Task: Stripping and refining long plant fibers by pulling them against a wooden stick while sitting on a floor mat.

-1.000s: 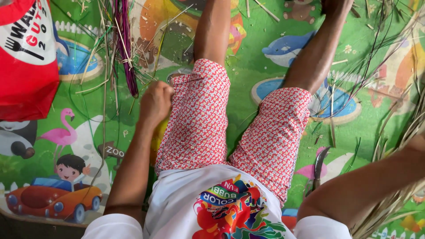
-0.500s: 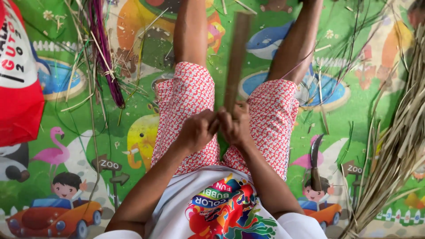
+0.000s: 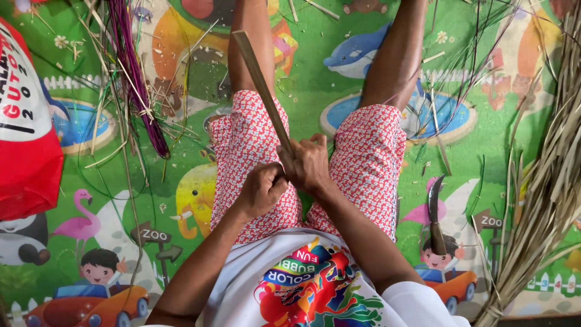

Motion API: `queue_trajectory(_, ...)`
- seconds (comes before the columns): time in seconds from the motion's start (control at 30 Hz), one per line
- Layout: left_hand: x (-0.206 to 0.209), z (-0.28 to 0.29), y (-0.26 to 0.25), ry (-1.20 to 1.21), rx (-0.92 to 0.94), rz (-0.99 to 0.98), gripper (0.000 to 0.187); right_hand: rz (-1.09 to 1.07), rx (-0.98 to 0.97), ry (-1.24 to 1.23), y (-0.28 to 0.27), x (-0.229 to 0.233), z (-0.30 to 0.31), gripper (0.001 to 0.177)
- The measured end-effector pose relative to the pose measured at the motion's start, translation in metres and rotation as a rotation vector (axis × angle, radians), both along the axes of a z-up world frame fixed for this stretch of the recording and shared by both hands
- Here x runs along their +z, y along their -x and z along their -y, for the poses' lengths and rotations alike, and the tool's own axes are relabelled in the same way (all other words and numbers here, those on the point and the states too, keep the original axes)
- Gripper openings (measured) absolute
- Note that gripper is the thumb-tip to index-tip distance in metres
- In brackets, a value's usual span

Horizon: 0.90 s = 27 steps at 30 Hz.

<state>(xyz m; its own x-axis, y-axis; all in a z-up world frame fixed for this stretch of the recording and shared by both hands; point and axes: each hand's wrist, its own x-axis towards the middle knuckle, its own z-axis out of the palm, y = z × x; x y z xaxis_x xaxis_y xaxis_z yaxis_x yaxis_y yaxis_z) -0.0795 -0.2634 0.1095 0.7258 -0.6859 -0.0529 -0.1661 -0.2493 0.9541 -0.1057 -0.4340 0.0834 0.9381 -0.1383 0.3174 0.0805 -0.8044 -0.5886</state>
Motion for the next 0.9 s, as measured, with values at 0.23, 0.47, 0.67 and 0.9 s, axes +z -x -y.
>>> queue_trajectory(0.23,0.036,-0.014,0.021,0.085,0.003,-0.052,0.025,0.101,-0.139,0.288,-0.029,-0.011,0.052,0.011)
queue_trajectory(0.47,0.028,-0.025,0.023,0.136,0.03,-0.144,0.028,0.061,-0.191,0.302,-0.031,-0.039,0.08,0.028)
queue_trajectory(0.67,0.009,-0.012,0.025,-0.086,0.055,0.223,0.019,-0.045,0.318,-0.182,0.007,-0.013,-0.005,0.038)
queue_trajectory(0.9,0.01,-0.015,0.028,-0.045,0.134,0.109,0.02,0.017,0.131,-0.026,0.001,0.002,-0.019,0.033)
